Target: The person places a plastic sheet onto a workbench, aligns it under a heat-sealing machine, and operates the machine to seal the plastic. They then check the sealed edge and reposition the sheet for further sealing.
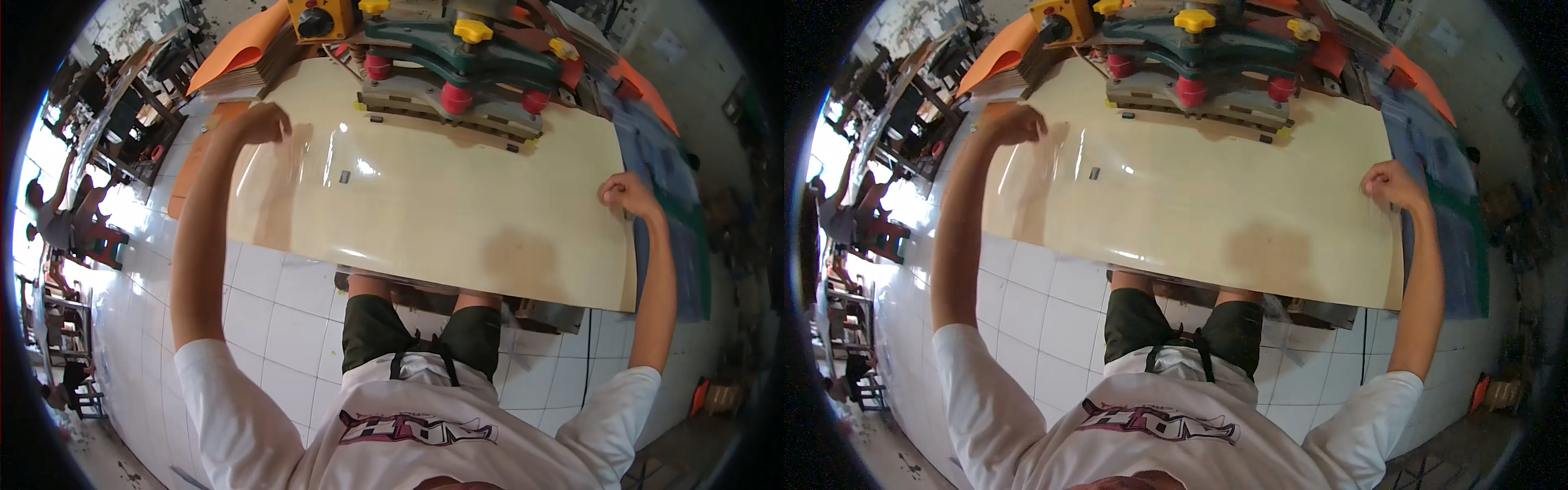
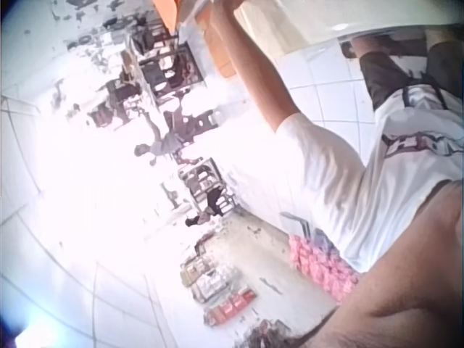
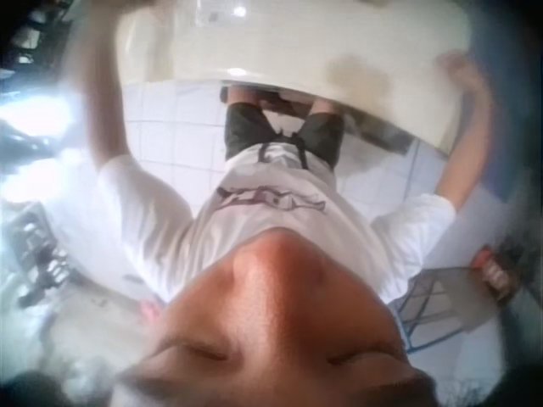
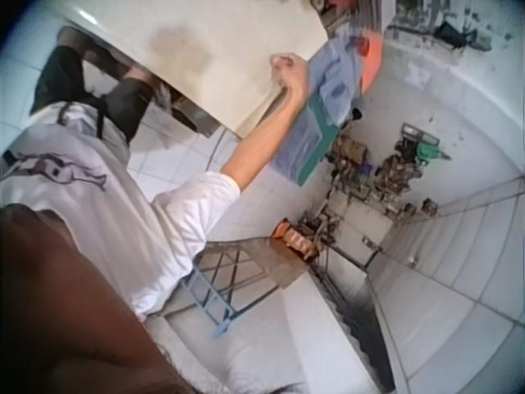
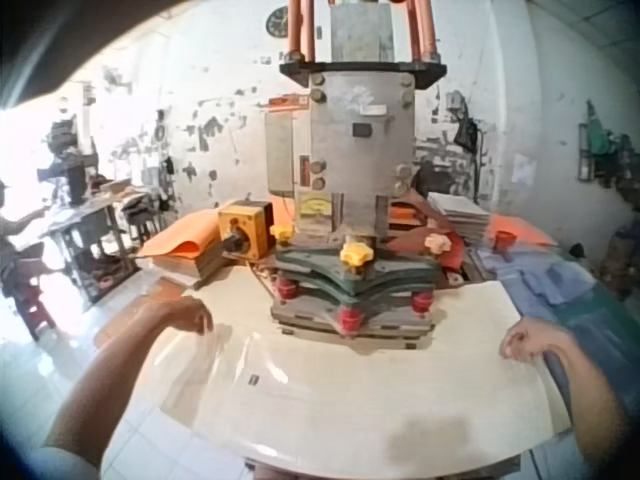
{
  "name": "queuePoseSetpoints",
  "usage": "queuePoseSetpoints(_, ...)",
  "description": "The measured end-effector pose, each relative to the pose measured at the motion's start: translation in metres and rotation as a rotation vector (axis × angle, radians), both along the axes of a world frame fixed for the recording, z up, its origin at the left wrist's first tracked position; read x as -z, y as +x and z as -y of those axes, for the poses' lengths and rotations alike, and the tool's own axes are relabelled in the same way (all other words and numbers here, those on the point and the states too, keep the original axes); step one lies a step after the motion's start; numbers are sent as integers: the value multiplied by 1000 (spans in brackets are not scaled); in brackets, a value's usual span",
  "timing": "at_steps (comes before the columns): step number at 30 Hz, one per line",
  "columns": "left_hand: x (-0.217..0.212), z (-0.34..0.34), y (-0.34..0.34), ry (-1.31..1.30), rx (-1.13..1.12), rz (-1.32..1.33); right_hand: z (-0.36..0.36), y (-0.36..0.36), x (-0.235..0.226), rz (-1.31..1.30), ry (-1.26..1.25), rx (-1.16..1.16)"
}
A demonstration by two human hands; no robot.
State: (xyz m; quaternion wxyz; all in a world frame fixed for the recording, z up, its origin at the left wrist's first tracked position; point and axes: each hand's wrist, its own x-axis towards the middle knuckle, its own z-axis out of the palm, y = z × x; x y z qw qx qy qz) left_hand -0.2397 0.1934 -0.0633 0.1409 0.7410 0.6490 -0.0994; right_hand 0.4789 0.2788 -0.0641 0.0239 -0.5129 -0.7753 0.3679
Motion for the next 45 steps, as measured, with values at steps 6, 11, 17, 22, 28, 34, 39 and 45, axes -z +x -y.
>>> queuePoseSetpoints(6,26,22,64,764,-66,-432,38,-41,5,356,955,84)
queuePoseSetpoints(11,93,63,103,643,-161,48,91,-71,66,254,689,194)
queuePoseSetpoints(17,94,71,109,556,-397,71,88,-54,95,422,525,301)
queuePoseSetpoints(22,97,52,68,593,-495,-5,82,-45,97,428,543,319)
queuePoseSetpoints(28,81,40,-16,889,-746,-679,82,-53,94,424,528,338)
queuePoseSetpoints(34,88,68,28,964,-504,-267,82,-48,96,461,580,328)
queuePoseSetpoints(39,106,71,47,571,-703,58,82,-47,95,436,560,331)
queuePoseSetpoints(45,109,68,42,586,-710,18,81,-45,96,458,565,343)
